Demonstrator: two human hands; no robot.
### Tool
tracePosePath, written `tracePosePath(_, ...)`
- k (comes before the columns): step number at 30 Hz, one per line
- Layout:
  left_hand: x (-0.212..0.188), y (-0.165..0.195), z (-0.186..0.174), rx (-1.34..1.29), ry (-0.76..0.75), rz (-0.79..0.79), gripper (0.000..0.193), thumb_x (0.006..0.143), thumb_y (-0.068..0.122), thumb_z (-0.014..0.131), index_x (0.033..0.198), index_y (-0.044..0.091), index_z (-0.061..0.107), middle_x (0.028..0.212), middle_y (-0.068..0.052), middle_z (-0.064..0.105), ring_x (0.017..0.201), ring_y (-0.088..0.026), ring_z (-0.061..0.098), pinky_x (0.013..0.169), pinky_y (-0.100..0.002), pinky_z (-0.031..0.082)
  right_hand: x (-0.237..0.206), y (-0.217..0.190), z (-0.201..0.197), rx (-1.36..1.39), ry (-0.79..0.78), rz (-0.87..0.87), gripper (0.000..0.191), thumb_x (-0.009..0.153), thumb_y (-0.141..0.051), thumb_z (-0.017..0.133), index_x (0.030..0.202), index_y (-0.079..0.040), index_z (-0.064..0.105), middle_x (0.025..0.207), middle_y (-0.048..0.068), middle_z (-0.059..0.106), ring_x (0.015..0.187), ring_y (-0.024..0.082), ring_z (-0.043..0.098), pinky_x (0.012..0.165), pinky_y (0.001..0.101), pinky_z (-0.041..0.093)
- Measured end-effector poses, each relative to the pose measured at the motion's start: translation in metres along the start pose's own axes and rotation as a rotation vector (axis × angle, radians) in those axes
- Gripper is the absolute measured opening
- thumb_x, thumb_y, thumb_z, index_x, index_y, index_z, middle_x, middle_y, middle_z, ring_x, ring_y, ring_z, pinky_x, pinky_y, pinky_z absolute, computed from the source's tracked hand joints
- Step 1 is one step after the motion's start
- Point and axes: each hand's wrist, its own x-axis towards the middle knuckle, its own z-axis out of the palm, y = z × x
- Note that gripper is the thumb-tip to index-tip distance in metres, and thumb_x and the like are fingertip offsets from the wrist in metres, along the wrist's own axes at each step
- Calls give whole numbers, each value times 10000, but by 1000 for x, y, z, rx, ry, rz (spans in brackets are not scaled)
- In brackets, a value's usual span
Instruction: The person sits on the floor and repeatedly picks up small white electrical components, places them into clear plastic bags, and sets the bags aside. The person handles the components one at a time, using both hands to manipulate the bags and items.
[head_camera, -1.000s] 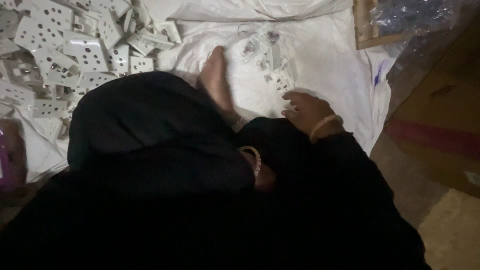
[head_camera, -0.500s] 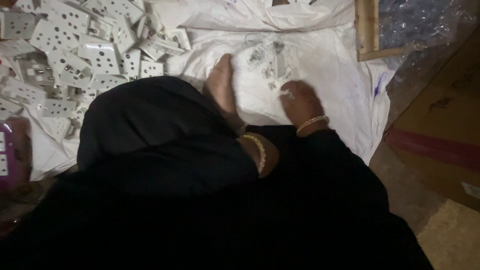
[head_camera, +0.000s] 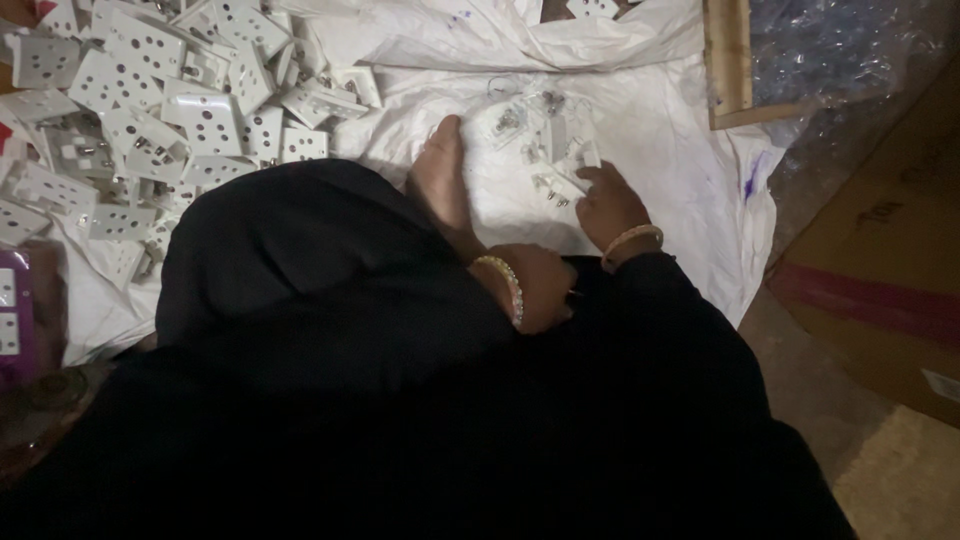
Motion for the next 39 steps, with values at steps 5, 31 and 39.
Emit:
tracePosePath(5,7,-6,7,141,32,209,435,869,464,698,1133,119,723,1065,-134,719,1016,-334,699,879,-470,550,3,1,-11,59,143,270,351,918,-330,793,1141,-67,726,1071,131,736,1035,332,714,916,402,550)
tracePosePath(31,11,-12,11,250,182,137,230,900,244,640,1090,164,743,1033,-115,742,933,-317,728,785,-454,575,-2,0,-8,-344,-53,412,597,777,-356,820,1294,-182,575,1219,177,661,1148,424,607,939,522,507)
tracePosePath(39,11,-11,-12,81,218,33,251,987,261,581,1158,124,703,1099,-145,729,1004,-333,729,842,-474,578,-6,15,-25,255,102,403,478,857,-303,769,1233,-81,575,1073,148,680,948,280,669,840,397,532)
